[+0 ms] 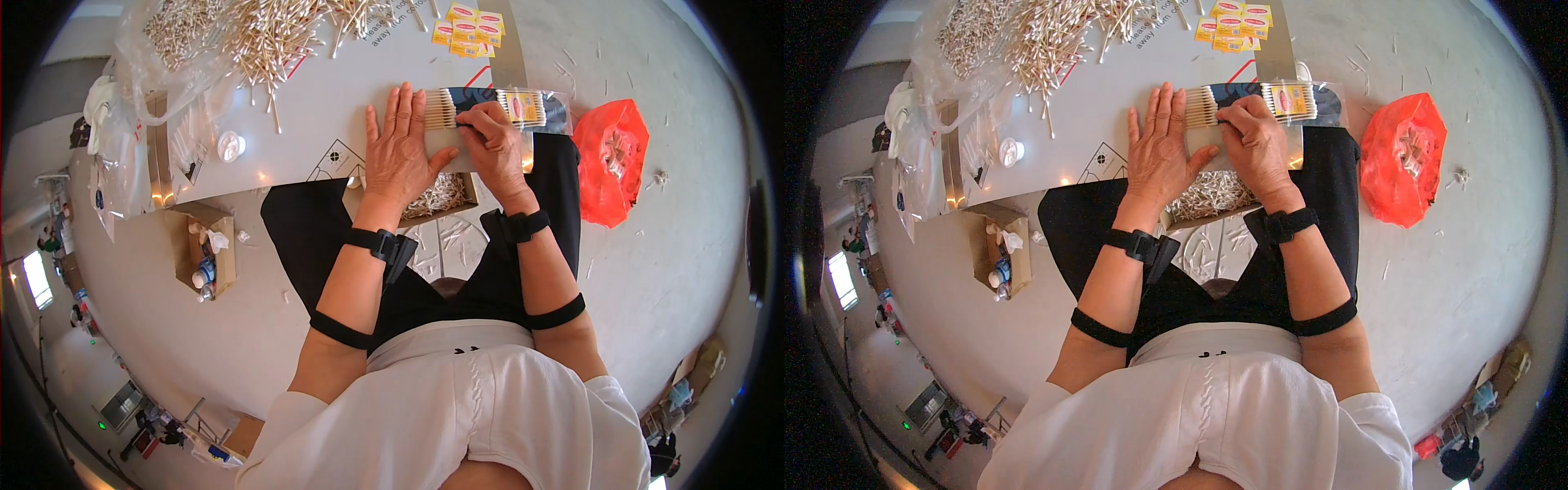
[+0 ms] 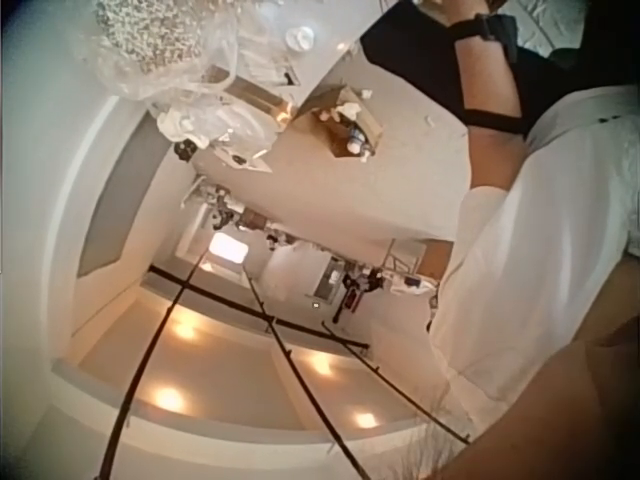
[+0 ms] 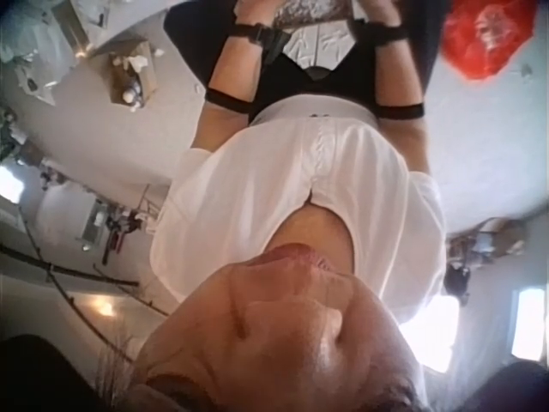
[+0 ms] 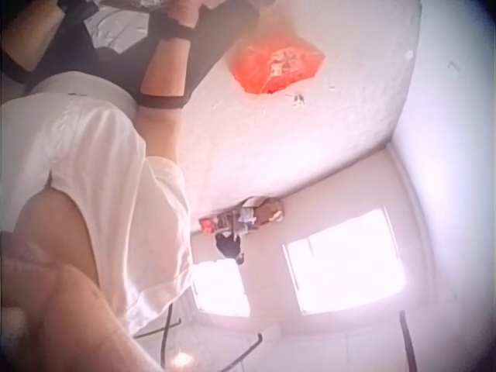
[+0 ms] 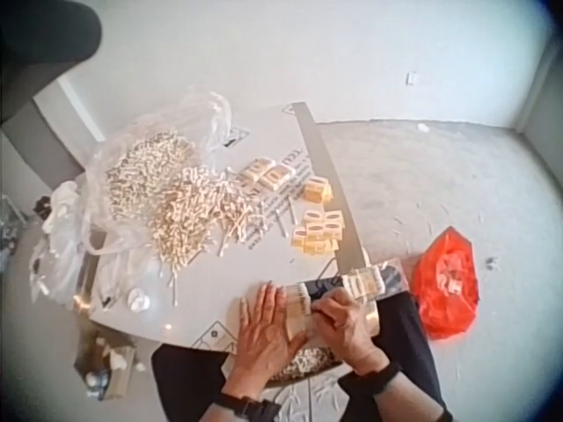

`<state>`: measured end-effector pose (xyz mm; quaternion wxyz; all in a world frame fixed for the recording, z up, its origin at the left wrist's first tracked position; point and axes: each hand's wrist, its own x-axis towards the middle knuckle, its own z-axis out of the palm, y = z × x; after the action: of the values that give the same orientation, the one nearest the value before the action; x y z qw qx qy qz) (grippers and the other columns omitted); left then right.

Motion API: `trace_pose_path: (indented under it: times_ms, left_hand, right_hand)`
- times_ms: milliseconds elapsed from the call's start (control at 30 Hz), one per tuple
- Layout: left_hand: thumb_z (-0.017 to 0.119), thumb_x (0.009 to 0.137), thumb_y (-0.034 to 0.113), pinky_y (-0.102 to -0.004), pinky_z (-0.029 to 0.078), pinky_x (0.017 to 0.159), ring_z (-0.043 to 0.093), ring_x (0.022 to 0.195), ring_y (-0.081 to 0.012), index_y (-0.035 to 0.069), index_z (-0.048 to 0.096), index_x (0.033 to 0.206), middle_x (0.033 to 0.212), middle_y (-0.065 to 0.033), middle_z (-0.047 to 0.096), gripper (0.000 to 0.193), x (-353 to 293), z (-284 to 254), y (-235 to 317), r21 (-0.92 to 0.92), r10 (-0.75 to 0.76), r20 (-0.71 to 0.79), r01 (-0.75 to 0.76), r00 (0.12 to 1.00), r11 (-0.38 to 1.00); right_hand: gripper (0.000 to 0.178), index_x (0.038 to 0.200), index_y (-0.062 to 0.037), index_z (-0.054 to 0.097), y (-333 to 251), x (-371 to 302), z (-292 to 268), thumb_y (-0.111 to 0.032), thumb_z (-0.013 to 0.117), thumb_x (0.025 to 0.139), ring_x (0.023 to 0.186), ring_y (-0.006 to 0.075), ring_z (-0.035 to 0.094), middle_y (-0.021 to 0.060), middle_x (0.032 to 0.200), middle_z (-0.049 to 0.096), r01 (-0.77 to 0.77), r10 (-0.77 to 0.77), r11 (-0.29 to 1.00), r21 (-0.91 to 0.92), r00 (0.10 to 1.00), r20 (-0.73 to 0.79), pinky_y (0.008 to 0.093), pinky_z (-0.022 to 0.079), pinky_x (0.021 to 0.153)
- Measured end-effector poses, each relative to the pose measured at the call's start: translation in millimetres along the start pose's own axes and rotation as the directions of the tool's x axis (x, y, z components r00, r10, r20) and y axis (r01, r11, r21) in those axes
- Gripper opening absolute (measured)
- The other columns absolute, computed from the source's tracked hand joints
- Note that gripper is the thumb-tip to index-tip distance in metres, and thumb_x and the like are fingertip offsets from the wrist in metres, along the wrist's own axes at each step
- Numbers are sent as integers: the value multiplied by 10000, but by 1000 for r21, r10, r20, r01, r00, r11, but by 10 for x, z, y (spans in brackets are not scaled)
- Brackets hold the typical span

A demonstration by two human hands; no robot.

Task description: The person is manually counting and packaging cotton swabs into plastic bags and cardboard sleeves.

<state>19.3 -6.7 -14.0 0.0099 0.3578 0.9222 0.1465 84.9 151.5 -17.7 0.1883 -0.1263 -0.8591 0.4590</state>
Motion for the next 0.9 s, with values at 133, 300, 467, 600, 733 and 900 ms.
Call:
trace_pose_path:
  times_ms: [133, 300, 467, 600, 733, 900]
  left_hand:
    - [548, 841, 645, -551, 105, 1175, 185, 1476, -300, 22, 241, 1507, 1588, -159, 209, 962, 0, 2, 4, 2, 1, -6, -1, 1000, 1000]
    - [541, 845, 649, -549, 104, 1175, 187, 1475, -298, 23, 243, 1505, 1586, -157, 211, 957, -4, 9, 4, 2, -1, -10, 1, 1000, 1000]
    - [529, 851, 652, -546, 105, 1176, 182, 1477, -292, 25, 243, 1505, 1586, -154, 212, 950, -3, 18, 2, 16, -3, -8, 3, 1000, 1000]
    - [508, 856, 665, -547, 105, 1175, 182, 1477, -289, 28, 246, 1505, 1585, -153, 213, 946, 3, 23, 5, 29, -4, -9, 4, 1000, 1000]
    - [500, 859, 669, -547, 103, 1174, 181, 1477, -290, 30, 248, 1505, 1585, -152, 214, 943, 6, 27, 5, 27, -8, -14, 8, 1000, 1000]
    - [502, 861, 662, -547, 102, 1174, 190, 1474, -294, 27, 250, 1505, 1584, -153, 217, 938, 10, 20, 11, 18, -8, -14, 8, 1000, 1000]
  right_hand:
    - [155, 913, -57, 710, -10, 2, 5, -19, 664, 770, 817, 290, 646, 96, 901, 626, 16, -16, 1000, -27, 1000, -7, 369, 527, 711]
    - [137, 895, -58, 707, -38, 6, 5, -22, 666, 770, 811, 288, 640, 94, 881, 620, 29, -29, 999, -33, 1000, -10, 370, 524, 701]
    - [104, 861, -55, 699, -41, 6, -9, -23, 669, 767, 797, 290, 630, 92, 853, 607, 68, -67, 996, -61, 998, 17, 377, 519, 692]
    - [146, 900, -56, 693, -29, -1, 23, -20, 672, 761, 810, 294, 628, 96, 867, 606, 46, -47, 998, -45, 999, -5, 384, 519, 700]
    - [194, 947, -57, 687, -59, 7, 25, -18, 671, 757, 824, 296, 629, 100, 887, 607, 30, -31, 999, -39, 999, -18, 387, 520, 712]
    - [160, 911, -59, 693, -65, 19, 22, -20, 670, 758, 820, 293, 630, 95, 872, 606, 36, -37, 997, -72, 999, -13, 382, 520, 710]
